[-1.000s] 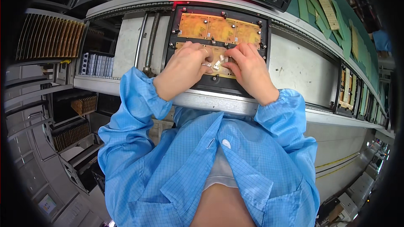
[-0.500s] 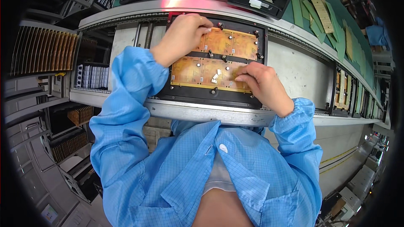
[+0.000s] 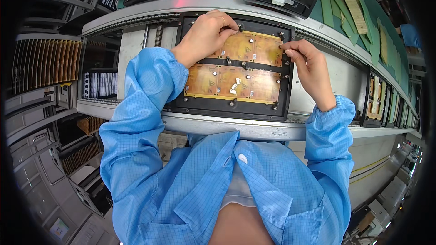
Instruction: Assembling components and placing printed circuit boards into frames on a manufacturing line.
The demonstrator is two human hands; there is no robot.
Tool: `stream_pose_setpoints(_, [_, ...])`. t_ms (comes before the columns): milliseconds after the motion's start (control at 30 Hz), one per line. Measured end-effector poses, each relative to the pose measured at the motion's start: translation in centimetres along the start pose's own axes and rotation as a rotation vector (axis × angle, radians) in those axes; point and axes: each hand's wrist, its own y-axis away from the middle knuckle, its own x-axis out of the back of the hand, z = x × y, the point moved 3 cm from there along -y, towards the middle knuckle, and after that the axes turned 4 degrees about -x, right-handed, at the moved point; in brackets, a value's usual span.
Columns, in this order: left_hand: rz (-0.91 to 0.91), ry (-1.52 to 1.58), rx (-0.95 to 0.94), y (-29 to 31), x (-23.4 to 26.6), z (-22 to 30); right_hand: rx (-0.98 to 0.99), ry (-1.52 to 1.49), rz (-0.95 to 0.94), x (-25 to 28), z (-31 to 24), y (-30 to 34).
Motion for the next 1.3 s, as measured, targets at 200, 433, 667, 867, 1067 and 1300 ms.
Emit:
stream_pose_setpoints(200, [0.023,0.005,-0.072,-0.1,-0.4,-0.2,0.051,0.008,0.039,0.3,0.4,-0.8])
stream_pose_setpoints(433, [-0.010,-0.026,-0.098,0.1,-0.4,0.2,0.269,0.216,0.030,-0.2,0.7,-3.3])
stream_pose_setpoints(667, [0.002,-0.009,-0.083,0.8,-0.2,1.1,0.456,0.434,0.006,-1.9,0.9,-4.9])
stream_pose_setpoints(867, [-0.104,0.004,-0.081,3.2,0.5,5.8,0.518,0.431,0.018,-1.9,1.1,-5.2])
stream_pose_setpoints(1067, [-0.239,0.018,0.016,5.5,-0.8,7.5,0.509,0.428,0.021,-2.0,1.3,-5.2])
stream_pose_setpoints(1300, [-0.238,-0.073,0.058,6.1,-1.7,8.3,0.515,0.426,0.032,-1.9,1.4,-5.1])
